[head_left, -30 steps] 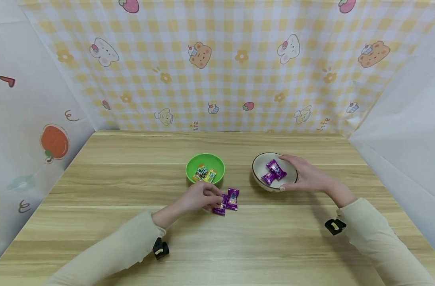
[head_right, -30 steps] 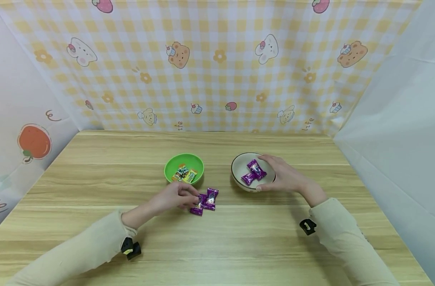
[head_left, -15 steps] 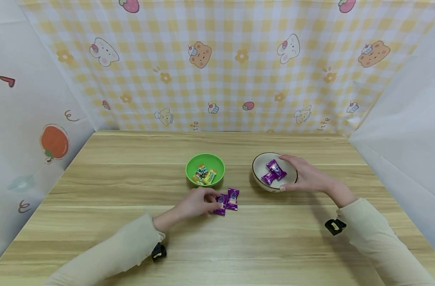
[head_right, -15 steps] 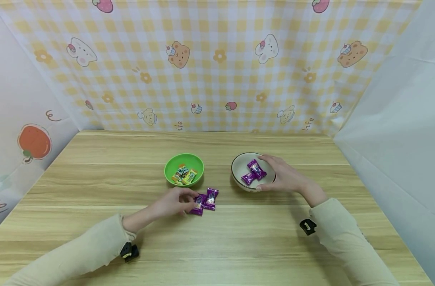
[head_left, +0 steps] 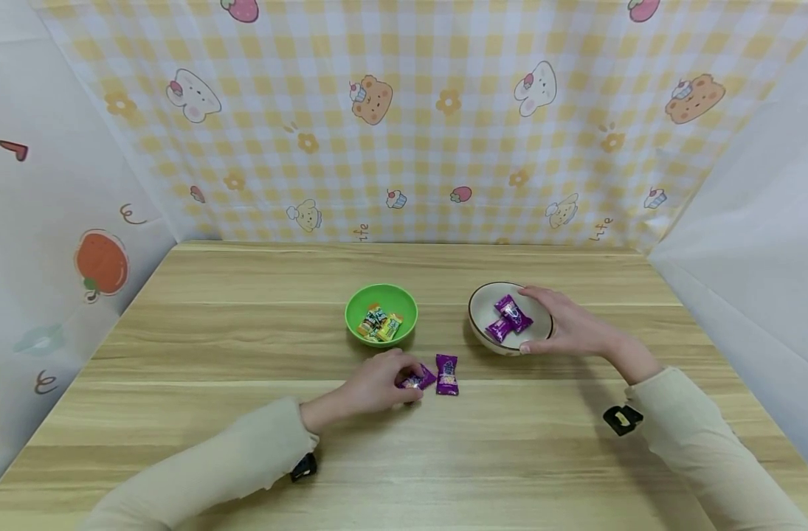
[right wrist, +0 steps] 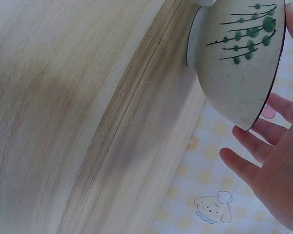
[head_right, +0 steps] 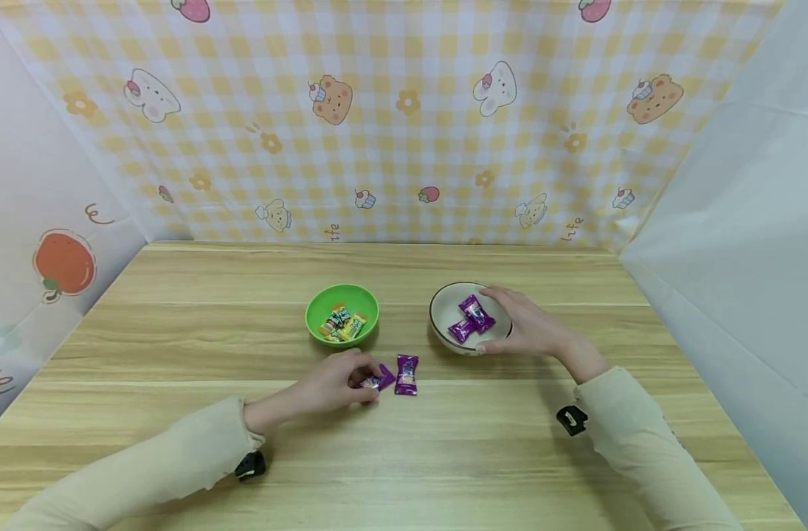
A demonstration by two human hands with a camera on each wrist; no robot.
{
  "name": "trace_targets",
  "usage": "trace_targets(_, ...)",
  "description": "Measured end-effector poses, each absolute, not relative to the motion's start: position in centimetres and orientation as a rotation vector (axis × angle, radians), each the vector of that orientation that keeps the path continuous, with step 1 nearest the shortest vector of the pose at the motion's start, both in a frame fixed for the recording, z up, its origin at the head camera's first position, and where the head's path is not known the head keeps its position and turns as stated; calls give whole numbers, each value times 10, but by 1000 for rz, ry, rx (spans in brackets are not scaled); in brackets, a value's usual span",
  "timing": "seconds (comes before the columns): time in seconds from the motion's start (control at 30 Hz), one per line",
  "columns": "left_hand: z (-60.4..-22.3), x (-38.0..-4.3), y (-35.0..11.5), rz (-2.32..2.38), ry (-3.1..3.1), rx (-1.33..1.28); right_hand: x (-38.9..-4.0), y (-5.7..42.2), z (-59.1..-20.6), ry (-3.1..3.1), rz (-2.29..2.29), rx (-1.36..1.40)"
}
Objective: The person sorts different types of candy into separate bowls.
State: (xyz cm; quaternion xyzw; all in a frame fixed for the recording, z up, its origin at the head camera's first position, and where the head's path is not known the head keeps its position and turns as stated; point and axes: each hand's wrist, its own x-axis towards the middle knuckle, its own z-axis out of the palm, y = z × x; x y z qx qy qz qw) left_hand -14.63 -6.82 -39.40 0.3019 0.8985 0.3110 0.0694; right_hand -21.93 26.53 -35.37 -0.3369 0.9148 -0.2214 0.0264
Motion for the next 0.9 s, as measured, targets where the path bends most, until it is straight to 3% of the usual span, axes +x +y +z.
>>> trace_targets(0.27, -396, -145, -57, 888, 2694, 1050, -219, 266, -354, 2825, -680, -1030)
trace_targets(0.9, -396, -147, -57, 975, 2588, 988, -218, 266, -353, 2809, -696, -1038)
